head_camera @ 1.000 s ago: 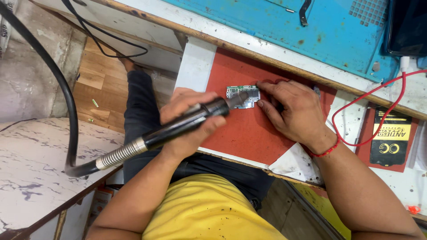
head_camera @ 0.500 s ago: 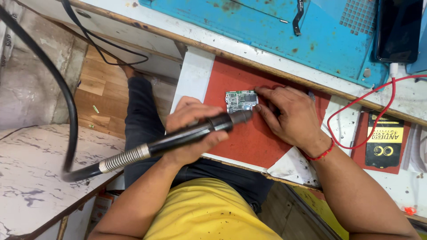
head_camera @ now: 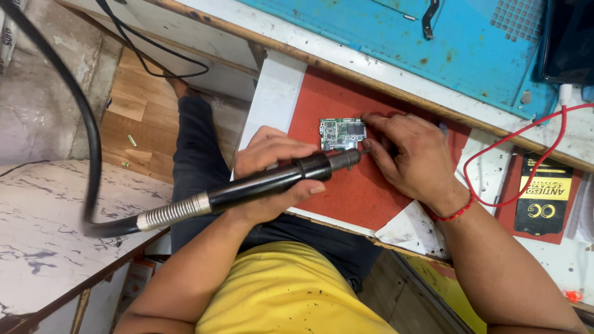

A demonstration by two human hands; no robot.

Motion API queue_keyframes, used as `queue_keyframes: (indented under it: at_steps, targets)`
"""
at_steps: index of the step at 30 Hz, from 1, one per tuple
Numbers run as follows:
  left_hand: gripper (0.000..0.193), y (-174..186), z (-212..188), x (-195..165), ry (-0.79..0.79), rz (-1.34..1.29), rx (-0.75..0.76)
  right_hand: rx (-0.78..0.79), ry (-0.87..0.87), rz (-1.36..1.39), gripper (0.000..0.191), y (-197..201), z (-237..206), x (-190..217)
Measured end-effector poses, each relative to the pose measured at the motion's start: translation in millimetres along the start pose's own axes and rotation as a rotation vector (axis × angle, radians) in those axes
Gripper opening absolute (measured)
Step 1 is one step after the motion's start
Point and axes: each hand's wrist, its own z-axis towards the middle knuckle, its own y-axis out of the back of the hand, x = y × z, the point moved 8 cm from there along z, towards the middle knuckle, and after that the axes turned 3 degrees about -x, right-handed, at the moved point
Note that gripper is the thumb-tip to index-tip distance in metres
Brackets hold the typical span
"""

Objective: The person uses a hot air gun to apply heat to a small green circuit board placed on a red mat. They hold the board steady with their right hand while directing the hot air nozzle with their left hand, focusing on specific components on the board's surface.

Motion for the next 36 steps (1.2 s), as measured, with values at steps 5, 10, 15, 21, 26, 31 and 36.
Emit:
queue_keyframes:
  at_steps: [5, 10, 15, 21, 26, 31, 36]
  targets:
    - [0.041, 6.1, 1.3, 2.6, 0.085, 0.042, -0.049, 0.012, -0.023, 0.006, 0.032, -0.5, 0.6, 0.8]
    - [0.038, 13.7, 1.8, 1.7, 0.105, 0.053, -0.145, 0.013, -0.014, -0.009, 0.031, -0.7, 1.3, 1.8]
    - [0.041, 9.0, 1.3, 0.8, 0.049, 0.078, -0.09, 0.011, -0.027, -0.025, 0.031, -1.6, 0.2, 0.3]
    - [0.045, 7.0, -0.5, -1.9, 0.01, 0.125, -0.059, -0.004, -0.039, -0.043, 0.03, -1.8, -1.8, -1.7]
    - [0.045, 5.1, -0.3, -2.5, 0.002, 0.117, -0.037, -0.005, -0.02, -0.054, 0.031, -1.3, -1.6, -1.1]
    - [0.039, 6.5, -0.3, 1.1, 0.022, 0.087, -0.086, 0.018, -0.012, -0.069, 0.041, -2.0, -0.6, 1.4]
    - [0.038, 11.1, -1.8, -0.9, 0.047, 0.127, -0.116, -0.002, -0.018, -0.103, 0.031, -3.1, -1.4, 3.1]
